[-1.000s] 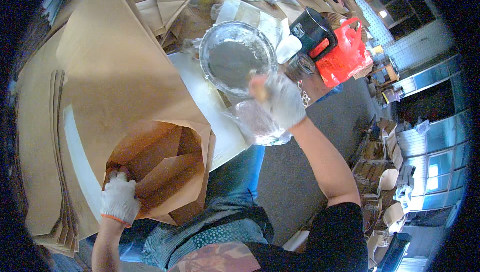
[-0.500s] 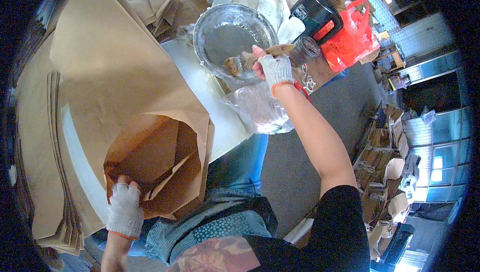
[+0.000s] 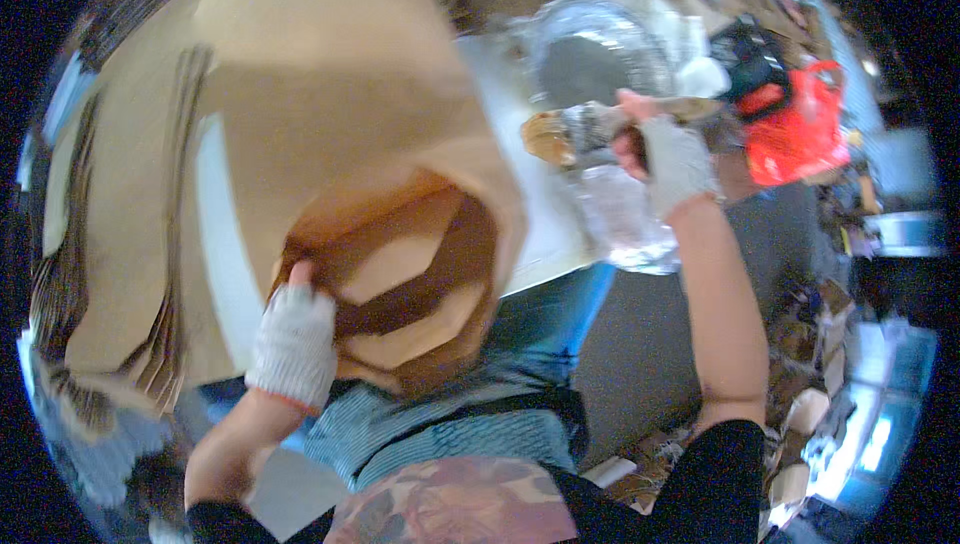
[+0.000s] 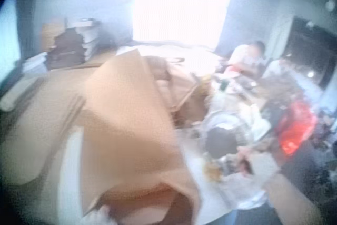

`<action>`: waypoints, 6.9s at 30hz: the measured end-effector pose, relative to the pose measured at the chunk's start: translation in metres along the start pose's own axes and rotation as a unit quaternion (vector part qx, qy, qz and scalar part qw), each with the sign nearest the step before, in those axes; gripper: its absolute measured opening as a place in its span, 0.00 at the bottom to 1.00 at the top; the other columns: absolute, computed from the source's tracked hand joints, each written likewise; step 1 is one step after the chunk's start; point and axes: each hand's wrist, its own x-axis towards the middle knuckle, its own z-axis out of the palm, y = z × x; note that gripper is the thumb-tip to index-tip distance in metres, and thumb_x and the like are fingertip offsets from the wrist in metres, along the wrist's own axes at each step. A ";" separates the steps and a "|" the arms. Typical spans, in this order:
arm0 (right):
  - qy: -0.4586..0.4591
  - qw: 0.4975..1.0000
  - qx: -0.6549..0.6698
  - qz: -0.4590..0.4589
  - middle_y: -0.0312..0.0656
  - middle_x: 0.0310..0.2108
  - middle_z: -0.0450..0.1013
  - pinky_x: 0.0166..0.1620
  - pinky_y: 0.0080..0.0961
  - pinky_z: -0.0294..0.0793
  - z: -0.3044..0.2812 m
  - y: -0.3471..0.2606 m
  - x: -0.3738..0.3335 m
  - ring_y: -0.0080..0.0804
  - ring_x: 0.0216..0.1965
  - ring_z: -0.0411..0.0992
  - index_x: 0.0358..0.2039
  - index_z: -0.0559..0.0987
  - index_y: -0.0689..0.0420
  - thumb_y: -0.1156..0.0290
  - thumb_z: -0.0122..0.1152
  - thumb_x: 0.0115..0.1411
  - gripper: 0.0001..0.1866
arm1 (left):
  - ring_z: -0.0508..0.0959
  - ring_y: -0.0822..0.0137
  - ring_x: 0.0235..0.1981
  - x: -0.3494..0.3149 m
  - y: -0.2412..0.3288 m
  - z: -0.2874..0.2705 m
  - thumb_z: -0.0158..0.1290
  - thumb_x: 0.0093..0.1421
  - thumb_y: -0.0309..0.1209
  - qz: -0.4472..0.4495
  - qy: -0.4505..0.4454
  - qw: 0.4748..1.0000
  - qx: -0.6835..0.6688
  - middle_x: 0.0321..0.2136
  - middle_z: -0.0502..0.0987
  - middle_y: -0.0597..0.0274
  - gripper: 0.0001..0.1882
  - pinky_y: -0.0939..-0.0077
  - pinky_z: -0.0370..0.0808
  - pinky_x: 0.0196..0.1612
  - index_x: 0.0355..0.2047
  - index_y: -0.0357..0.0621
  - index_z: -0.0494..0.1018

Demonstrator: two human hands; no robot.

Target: The person sits on the floor and assembles paper bags by applying glue to the edges with a brush and folding the flaps to seal them. They repeatedly pick up flat paper sheets, apply adhesive, and fold the sides to form finished bags.

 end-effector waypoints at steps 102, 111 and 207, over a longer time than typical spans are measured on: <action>-0.141 0.931 0.311 -0.127 0.44 0.50 0.73 0.47 0.34 0.76 0.231 0.119 -0.059 0.32 0.49 0.71 0.50 0.76 0.61 0.58 0.47 0.68 0.21 | 0.45 0.49 0.72 0.034 0.042 0.079 0.54 0.60 0.44 -0.114 0.228 0.925 -0.281 0.70 0.43 0.39 0.48 0.60 0.45 0.71 0.69 0.30 0.42; -0.332 0.939 0.035 -0.079 0.36 0.34 0.77 0.36 0.24 0.73 0.141 0.079 -0.061 0.26 0.30 0.72 0.51 0.78 0.56 0.60 0.57 0.64 0.18 | 0.58 0.49 0.67 0.021 -0.028 0.080 0.48 0.56 0.21 -0.087 0.243 0.942 -0.215 0.67 0.56 0.48 0.40 0.60 0.52 0.71 0.69 0.39 0.48; -0.300 0.827 -0.374 -0.293 0.46 0.37 0.75 0.45 0.33 0.75 0.140 0.065 0.011 0.44 0.42 0.74 0.43 0.79 0.58 0.69 0.69 0.53 0.18 | 0.75 0.51 0.40 0.045 -0.071 0.045 0.68 0.43 0.31 -0.188 0.101 0.941 -0.261 0.38 0.75 0.52 0.27 0.62 0.74 0.45 0.45 0.41 0.74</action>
